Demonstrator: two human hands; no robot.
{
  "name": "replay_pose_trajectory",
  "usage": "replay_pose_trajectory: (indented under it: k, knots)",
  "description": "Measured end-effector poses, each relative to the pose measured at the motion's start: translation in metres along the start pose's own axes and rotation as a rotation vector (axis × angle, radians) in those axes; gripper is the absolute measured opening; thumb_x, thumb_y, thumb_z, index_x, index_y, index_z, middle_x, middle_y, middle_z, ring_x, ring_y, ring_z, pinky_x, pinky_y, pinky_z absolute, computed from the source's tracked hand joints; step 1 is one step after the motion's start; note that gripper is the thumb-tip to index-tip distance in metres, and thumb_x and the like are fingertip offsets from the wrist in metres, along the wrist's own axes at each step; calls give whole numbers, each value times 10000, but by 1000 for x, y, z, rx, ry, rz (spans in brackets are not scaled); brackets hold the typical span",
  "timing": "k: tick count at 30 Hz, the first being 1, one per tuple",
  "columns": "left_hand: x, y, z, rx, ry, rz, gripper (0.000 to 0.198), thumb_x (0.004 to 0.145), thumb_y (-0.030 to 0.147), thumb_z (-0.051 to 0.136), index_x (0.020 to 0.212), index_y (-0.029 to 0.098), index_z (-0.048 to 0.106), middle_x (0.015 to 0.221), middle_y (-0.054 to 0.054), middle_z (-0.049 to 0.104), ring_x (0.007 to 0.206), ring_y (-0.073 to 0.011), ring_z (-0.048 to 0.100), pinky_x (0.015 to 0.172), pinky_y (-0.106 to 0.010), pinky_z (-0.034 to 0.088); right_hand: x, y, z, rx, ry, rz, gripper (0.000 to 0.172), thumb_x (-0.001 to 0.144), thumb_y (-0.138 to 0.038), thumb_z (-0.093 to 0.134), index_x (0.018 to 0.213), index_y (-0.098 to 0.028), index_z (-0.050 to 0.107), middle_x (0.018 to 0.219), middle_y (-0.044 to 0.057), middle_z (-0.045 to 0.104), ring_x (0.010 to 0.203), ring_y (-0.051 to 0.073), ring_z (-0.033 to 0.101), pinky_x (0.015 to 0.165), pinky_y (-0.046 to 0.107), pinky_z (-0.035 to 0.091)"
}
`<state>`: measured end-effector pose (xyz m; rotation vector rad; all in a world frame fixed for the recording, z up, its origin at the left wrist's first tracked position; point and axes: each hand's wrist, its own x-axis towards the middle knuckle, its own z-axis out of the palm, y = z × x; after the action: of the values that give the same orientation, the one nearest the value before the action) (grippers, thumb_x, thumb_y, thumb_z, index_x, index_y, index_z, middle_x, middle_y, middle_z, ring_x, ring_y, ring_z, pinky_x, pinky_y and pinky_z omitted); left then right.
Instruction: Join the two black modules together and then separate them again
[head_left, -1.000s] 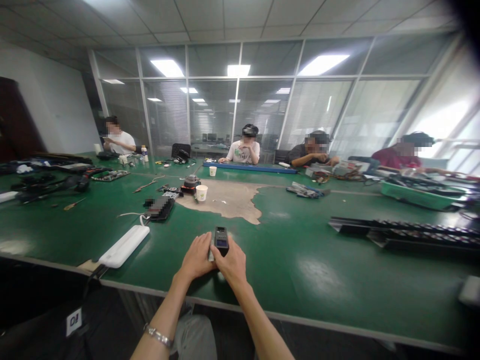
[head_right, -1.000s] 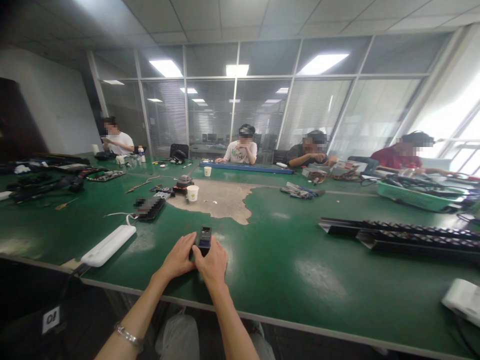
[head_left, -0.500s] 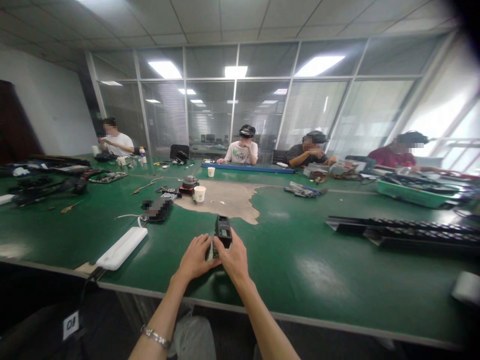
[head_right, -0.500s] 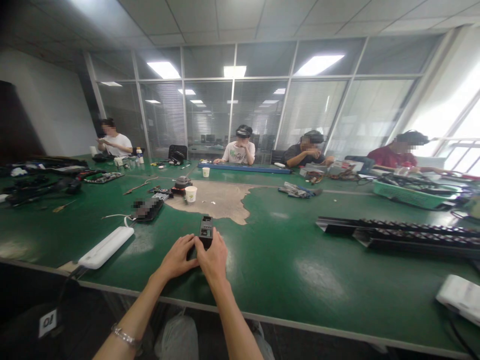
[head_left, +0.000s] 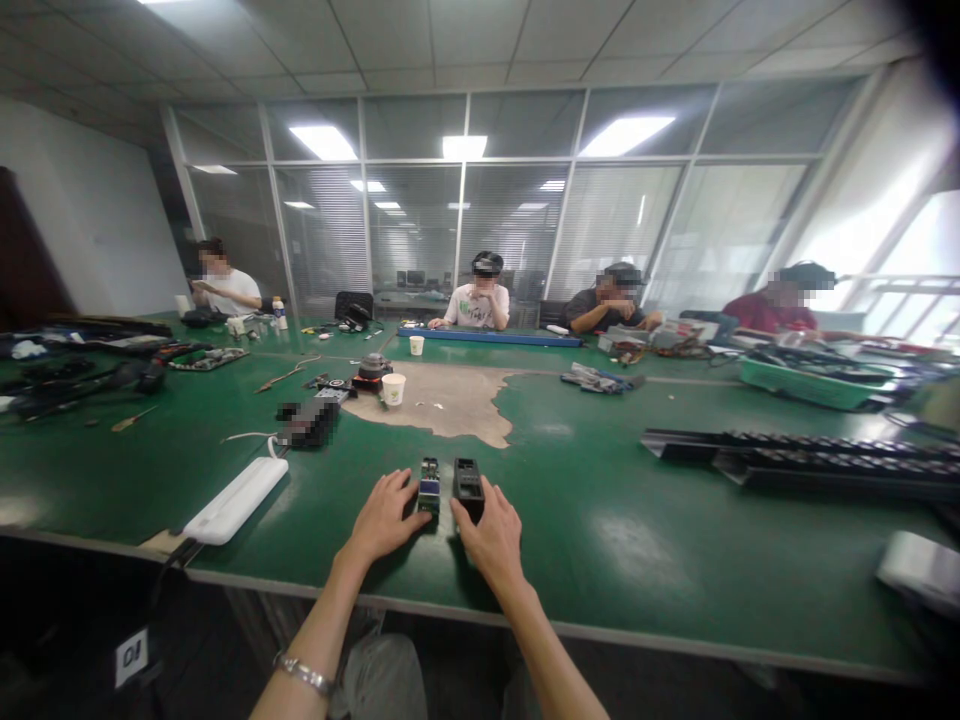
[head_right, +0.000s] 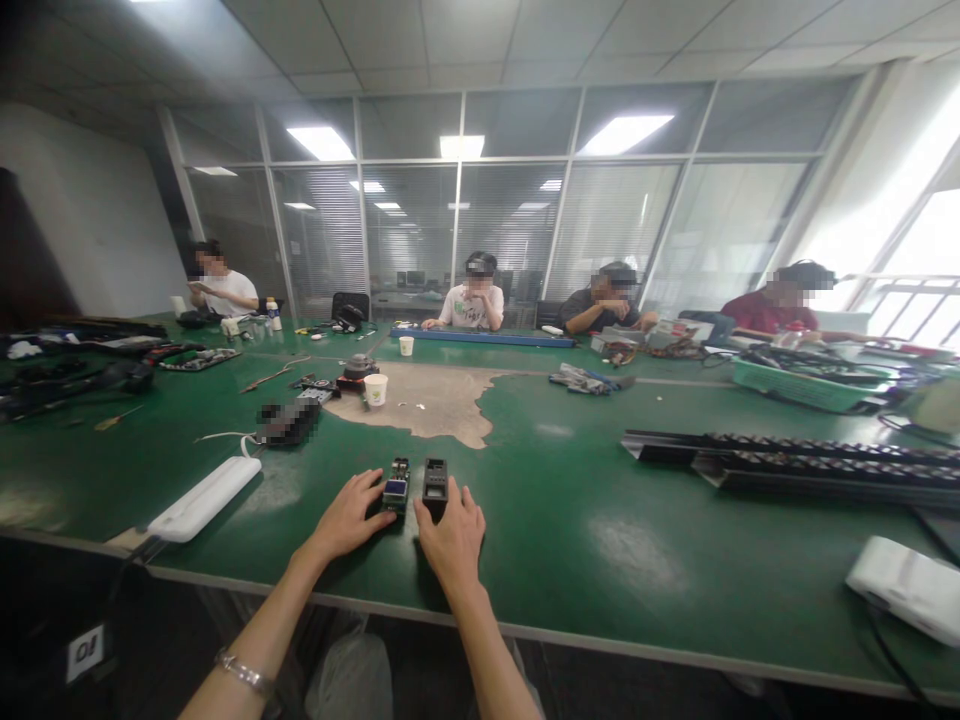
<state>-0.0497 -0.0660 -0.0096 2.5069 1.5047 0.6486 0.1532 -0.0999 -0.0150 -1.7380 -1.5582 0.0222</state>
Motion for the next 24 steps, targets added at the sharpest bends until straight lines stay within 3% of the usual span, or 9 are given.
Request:
replay_pose_trajectory:
  k: [7,12,14,20,24]
  knots:
    - [1,-1,0,26,-7,3,655,861,652,526,1375,250,478,1481,-121,409,1379,-321,345,1147,-516,231,-3,3,-2,-97,-86,-7,582,812,-508,550,1248,-123,570,1234,161,613,1315,326,412,1065,424,308]
    - [1,-1,1,37,0,13,658,856,652,531,1375,250,480,1481,-124,407,1378,-321,347,1144,-512,244,-5,5,1,-135,-72,-5,842,777,-572,574,1369,9,431,1355,223,512,1348,347,361,1081,414,297]
    - [1,-1,2,34,6,10,674,851,651,541,1385,246,467,1483,-127,403,1381,-321,342,1146,-511,241,-6,5,1,-125,-71,-7,865,780,-590,567,1377,19,421,1355,225,513,1346,348,363,1076,414,305]
    - [1,-2,2,22,14,13,644,846,610,582,1374,254,483,1482,-123,406,1378,-326,347,1149,-520,233,-3,5,-1,-65,-52,-27,594,841,-507,538,1271,-99,562,1230,186,613,1273,316,463,1041,422,329]
    - [0,-3,3,11,19,12,616,841,551,621,1372,272,481,1482,-106,408,1380,-322,344,1150,-521,236,9,-10,-9,55,2,-62,442,860,-488,519,1148,-167,616,1116,126,664,1163,273,547,989,370,370]
